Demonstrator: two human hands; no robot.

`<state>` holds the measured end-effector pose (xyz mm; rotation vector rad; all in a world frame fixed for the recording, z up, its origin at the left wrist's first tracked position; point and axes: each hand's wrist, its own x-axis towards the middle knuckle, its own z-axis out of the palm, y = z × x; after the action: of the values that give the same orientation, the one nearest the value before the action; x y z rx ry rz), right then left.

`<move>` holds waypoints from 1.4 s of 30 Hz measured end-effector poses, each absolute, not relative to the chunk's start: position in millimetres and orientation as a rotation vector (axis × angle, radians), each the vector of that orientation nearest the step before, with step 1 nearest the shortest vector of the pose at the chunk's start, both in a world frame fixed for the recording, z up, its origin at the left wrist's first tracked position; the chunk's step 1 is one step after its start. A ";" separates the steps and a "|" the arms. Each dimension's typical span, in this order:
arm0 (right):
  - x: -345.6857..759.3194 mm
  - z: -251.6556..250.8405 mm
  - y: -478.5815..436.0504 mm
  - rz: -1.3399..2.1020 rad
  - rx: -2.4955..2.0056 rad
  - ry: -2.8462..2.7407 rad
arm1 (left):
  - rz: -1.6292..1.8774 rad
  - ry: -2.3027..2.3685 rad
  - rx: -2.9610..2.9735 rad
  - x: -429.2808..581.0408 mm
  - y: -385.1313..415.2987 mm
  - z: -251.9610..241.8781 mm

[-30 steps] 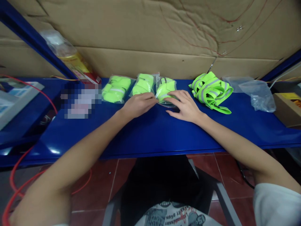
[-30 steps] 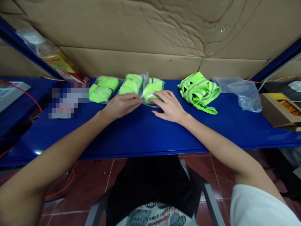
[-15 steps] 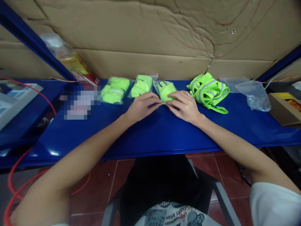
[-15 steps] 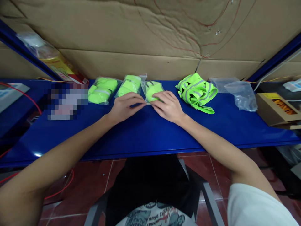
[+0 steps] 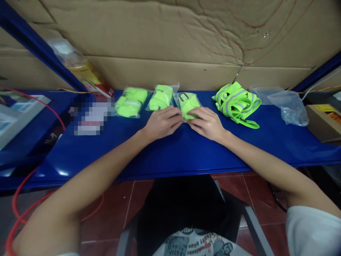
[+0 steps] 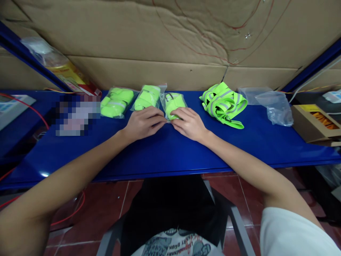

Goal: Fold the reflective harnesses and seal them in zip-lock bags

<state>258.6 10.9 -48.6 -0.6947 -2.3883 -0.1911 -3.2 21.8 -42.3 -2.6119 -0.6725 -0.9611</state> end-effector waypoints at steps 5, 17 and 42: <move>258.0 -50.6 12.6 -0.269 -0.633 -2.372 | -0.912 -0.614 -2.607 0.8 19.9 -43.6; 257.8 -27.3 2.4 0.330 -0.812 -1.880 | -1.582 -0.933 -2.594 3.4 23.4 -36.9; 245.3 -37.3 7.8 1.205 -0.958 -1.452 | -2.414 -1.962 -2.882 25.8 6.1 -38.9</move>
<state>245.3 7.8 -37.3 -0.9578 -1.4518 1.2045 25.8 6.1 -38.9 -2.8824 -1.9616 -2.4136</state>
